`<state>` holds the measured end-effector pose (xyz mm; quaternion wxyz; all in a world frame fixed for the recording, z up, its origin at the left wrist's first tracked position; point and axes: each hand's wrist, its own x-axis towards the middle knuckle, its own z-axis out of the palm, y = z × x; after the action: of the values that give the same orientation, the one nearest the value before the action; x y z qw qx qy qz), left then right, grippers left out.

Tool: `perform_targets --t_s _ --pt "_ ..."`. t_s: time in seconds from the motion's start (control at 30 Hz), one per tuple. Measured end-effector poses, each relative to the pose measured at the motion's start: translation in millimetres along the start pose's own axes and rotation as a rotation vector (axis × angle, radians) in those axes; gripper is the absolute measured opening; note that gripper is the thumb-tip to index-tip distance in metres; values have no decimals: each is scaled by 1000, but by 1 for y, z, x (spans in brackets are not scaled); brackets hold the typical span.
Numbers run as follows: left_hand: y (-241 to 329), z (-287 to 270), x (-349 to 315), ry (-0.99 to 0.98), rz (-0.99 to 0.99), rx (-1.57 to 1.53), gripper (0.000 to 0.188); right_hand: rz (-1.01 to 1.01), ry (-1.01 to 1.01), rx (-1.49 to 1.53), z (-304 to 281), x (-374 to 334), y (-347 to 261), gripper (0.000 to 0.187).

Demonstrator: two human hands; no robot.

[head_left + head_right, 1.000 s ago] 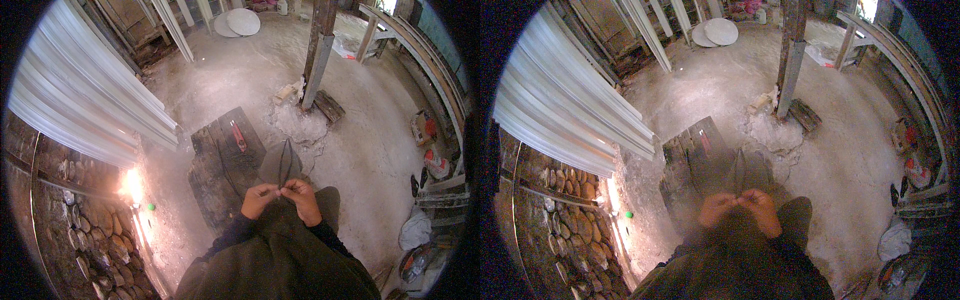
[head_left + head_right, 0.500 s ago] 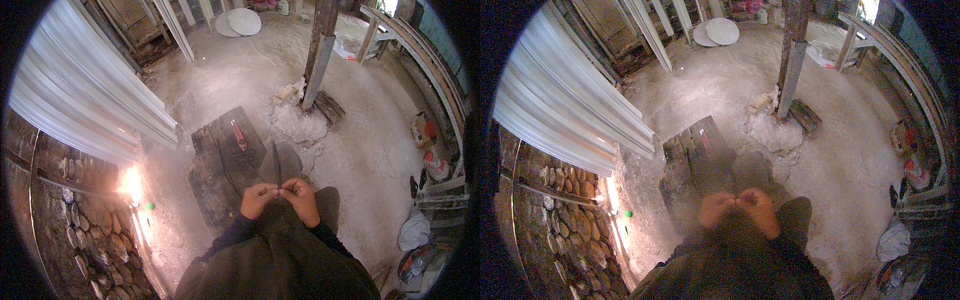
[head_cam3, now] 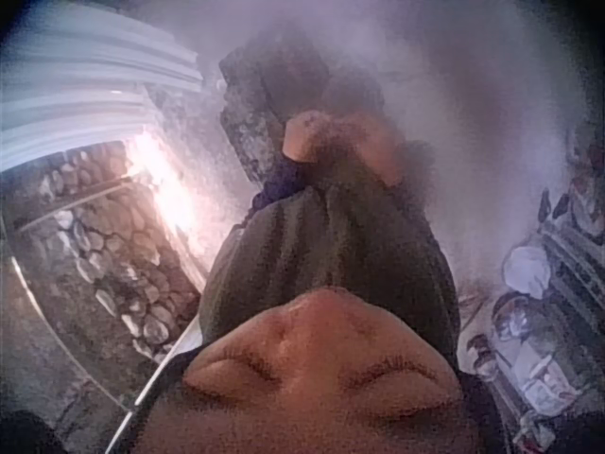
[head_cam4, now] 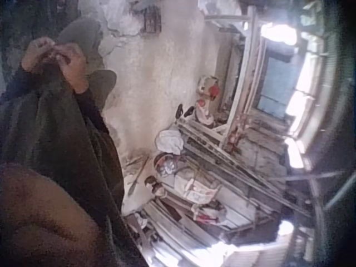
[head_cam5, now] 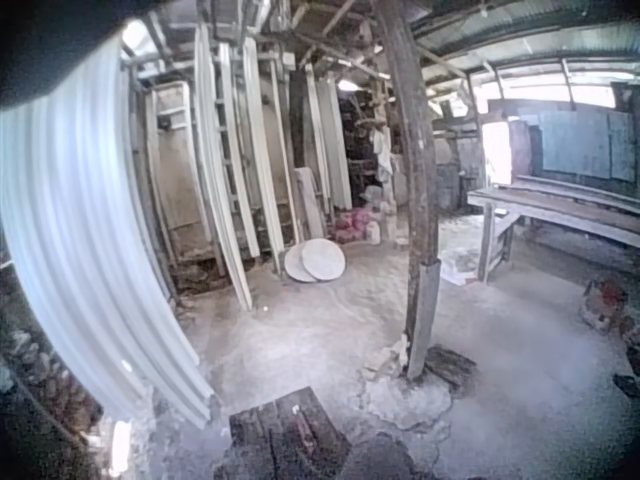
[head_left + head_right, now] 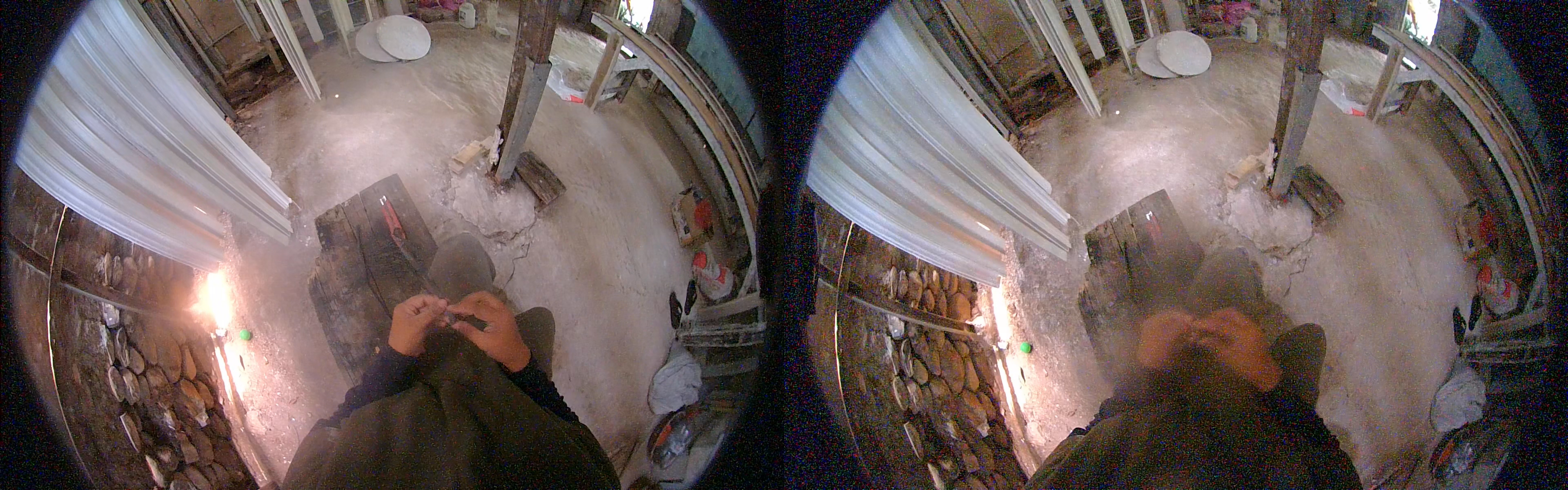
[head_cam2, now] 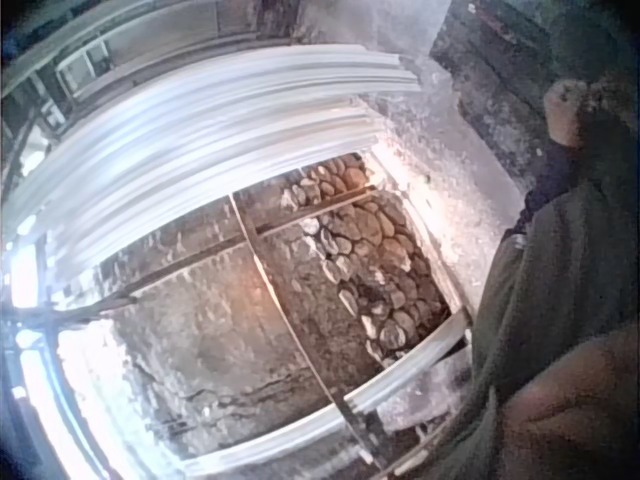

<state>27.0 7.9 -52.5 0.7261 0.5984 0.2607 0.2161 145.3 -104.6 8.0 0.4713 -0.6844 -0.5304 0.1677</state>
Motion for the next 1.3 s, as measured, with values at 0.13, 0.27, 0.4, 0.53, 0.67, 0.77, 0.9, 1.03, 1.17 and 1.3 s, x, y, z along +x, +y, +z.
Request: perform_targets --t_s 0.13,0.27,0.4,0.53,0.67,0.77,0.9,1.03,1.17,1.3 --pt "2 5 -4 14 -27 -104 20 -143 48 -54 2 1 8 15" --pt "27 25 -9 -17 -113 -584 18 -78 237 -30 -5 18 -6 11" --pt "-31 47 -13 -471 -75 -201 22 221 457 240 -12 53 -21 9" --pt "-37 67 -24 -716 48 238 25 135 473 686 -17 75 -36 13" --pt "-27 67 -18 -807 93 429 19 143 428 754 -14 79 -38 14" --pt "-31 65 -21 -872 142 369 22 172 403 770 -13 81 -36 14" --pt "-50 73 -19 -965 114 539 24 185 375 795 -12 89 -36 13" --pt "-61 70 -23 -843 231 556 28 209 353 759 -13 88 -41 12" --pt "-56 72 -30 -833 354 496 31 283 291 701 -7 77 -37 10" --pt "-72 76 -31 -789 350 551 29 254 314 774 -19 77 -40 10"
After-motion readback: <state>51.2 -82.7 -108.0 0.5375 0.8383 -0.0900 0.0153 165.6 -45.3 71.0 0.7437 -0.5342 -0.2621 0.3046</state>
